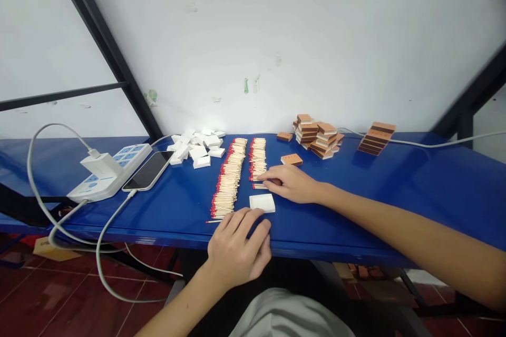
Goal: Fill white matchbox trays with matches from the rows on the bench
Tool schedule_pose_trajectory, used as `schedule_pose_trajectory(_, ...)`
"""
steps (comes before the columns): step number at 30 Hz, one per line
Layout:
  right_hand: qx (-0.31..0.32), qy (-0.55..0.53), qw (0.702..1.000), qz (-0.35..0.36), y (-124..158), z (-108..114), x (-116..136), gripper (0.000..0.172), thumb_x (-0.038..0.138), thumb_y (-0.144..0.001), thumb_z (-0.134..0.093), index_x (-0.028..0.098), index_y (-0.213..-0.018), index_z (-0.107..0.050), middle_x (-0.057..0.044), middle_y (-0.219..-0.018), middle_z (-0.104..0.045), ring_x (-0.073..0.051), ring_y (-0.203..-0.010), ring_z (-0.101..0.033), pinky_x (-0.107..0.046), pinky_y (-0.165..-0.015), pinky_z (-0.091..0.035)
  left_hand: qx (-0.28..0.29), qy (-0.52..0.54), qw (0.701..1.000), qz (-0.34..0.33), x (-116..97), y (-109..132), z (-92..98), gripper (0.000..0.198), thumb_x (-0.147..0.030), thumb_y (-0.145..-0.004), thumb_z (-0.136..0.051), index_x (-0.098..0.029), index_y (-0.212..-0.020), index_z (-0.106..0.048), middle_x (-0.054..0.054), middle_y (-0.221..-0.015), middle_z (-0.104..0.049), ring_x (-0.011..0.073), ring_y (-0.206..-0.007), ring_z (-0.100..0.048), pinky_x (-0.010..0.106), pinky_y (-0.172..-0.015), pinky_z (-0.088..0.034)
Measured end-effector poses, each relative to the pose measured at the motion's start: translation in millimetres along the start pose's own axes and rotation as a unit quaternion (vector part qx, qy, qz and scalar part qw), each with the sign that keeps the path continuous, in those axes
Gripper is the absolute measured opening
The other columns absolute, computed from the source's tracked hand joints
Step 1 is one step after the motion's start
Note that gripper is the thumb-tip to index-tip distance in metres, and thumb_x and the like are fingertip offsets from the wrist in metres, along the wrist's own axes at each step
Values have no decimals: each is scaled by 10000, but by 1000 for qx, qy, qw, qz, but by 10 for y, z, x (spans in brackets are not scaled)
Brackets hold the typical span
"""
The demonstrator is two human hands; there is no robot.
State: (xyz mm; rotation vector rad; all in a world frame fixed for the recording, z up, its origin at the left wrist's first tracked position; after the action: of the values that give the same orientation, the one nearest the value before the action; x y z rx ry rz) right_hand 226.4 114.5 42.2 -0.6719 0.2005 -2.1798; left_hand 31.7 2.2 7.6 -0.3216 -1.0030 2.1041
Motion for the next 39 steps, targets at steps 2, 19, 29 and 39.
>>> schedule_pose_trajectory(2, 2, -4, 1000, 8, 3, -6, -10, 278, 205, -959, -516, 156, -1129, -730, -67, -834, -704, -155, -708, -602, -268, -674, -403, 0, 1, 1000, 0, -1, -1, 1, 182, -173, -865, -547, -151, -998, -670, 105, -1074, -700, 273, -942, -626, 397, -790, -476)
schedule_pose_trajectory(19, 0, -7, 1000, 3, 1, -16, -21, 226, 211, -948, -519, 159, -984, -736, -67, -848, -716, -160, -718, -599, -274, -672, -403, 0, -3, 1000, 3, 4, -1, 1, 187, -175, -866, -531, -166, -990, -672, 93, -1055, -703, 261, -941, -633, 383, -787, -486)
schedule_pose_trajectory(29, -5, -10, 1000, -23, 2, -16, -20, 209, 200, -936, -524, 159, -959, -728, -43, -791, -677, -137, -663, -544, -259, -627, -360, -1, 0, 1000, 1, -3, -3, 8, 186, -171, -860, -543, -156, -995, -670, 98, -1069, -703, 269, -945, -635, 392, -783, -490)
schedule_pose_trajectory(39, 5, -17, 1000, -15, -4, -5, 7, 236, 237, -962, -500, 168, -927, -723, -26, -742, -660, -131, -632, -523, -258, -614, -339, 2, -5, 1000, 2, 0, -1, 5, 189, -174, -869, -528, -166, -986, -675, 96, -1063, -702, 258, -947, -633, 385, -786, -492)
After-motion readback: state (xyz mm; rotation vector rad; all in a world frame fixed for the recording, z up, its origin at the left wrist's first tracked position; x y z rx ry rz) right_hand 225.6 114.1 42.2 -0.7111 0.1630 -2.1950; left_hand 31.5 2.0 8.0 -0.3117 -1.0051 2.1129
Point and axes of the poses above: each hand's wrist, its own y-axis away from the middle knuckle, its own z-axis out of the back of the hand, x = y × z, the point moved 1 cm from there along -y, towards the middle knuckle
